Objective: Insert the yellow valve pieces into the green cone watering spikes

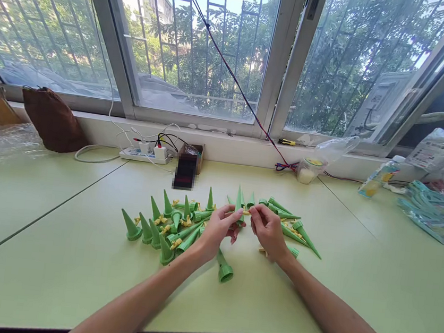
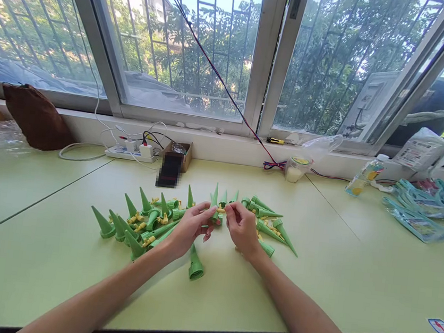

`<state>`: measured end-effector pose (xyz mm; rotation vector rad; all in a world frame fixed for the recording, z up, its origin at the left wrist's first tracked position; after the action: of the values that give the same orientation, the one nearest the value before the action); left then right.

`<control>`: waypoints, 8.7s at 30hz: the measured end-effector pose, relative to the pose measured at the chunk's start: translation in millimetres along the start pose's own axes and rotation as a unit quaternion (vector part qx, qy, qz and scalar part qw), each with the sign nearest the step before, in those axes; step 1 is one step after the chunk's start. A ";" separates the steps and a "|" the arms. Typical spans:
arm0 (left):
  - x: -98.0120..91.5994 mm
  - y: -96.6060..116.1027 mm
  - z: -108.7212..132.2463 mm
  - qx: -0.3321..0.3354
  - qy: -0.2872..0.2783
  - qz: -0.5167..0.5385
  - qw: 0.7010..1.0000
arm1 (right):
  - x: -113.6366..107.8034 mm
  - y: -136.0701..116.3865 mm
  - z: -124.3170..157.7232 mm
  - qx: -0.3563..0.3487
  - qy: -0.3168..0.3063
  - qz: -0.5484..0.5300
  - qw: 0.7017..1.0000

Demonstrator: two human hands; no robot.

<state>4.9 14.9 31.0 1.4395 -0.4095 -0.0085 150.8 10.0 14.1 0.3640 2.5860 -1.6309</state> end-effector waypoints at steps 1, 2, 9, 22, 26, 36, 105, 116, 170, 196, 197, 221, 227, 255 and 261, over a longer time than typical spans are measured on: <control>0.0 -0.1 -0.1 0.000 0.000 0.000 1.000 | 0.1 0.3 0.2 0.000 -0.001 -0.001 1.000; -0.1 -0.2 -0.2 -0.001 0.000 0.000 1.000 | 0.1 0.6 0.4 -0.001 -0.001 -0.002 1.000; 0.5 -0.6 0.4 0.001 -0.003 -0.002 1.000 | 0.0 1.6 0.2 -0.009 -0.001 0.005 1.000; 0.8 -0.7 0.8 0.001 -0.008 -0.004 1.000 | 0.2 0.9 -1.2 -0.024 -0.002 0.022 0.999; 1.1 -0.1 1.5 0.001 -0.008 -0.004 1.000 | 0.3 1.9 -1.3 -0.025 -0.002 0.032 0.999; 1.9 -4.2 0.6 0.002 -0.036 -0.003 0.999 | 0.8 2.6 -0.6 -0.027 -0.005 0.047 0.998; 2.4 -4.2 -1.0 0.048 -0.029 -0.021 0.998 | 2.8 -4.0 0.8 -0.003 -0.001 -0.059 0.998; 3.5 -3.7 1.1 0.065 -0.044 -0.063 0.995 | 0.5 1.6 -0.1 0.011 0.012 -0.002 1.000; 3.1 -3.9 0.5 0.065 -0.048 -0.064 0.995 | 1.3 2.7 0.5 0.019 0.003 -0.029 0.999; 1.8 -6.0 -1.7 0.052 -0.046 -0.029 0.997 | 2.9 -0.1 1.1 0.010 0.006 -0.026 1.000; 1.7 -5.6 -1.9 0.051 -0.042 -0.024 0.997 | 3.1 -1.3 1.2 0.005 0.006 -0.031 0.999; 2.0 -3.1 0.0 0.047 -0.035 -0.034 0.998 | 2.9 -1.0 0.9 0.010 -0.007 -0.035 0.999; 3.5 -3.5 1.4 0.050 -0.047 -0.045 0.997 | 3.3 2.7 0.8 0.018 0.000 -0.024 1.000; 3.6 -0.7 1.5 0.041 -0.040 -0.025 0.998 | 2.8 2.0 2.1 0.005 -0.031 -0.047 0.998; 3.1 -1.8 1.2 0.046 -0.043 -0.041 0.997 | 1.5 6.3 -0.1 0.001 -0.028 -0.034 0.999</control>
<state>7.8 12.7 30.1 1.5501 -0.4253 -0.1196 150.8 12.9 8.3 0.2300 2.5829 -1.6402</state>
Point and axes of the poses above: each hand's wrist, its own z-axis away from the middle knuckle, its own x-axis out of the palm, y = z × x, the point moved 2 cm from there along -z, towards the middle knuckle, and after that the axes turned 3 degrees about y, right-handed, at the moved point
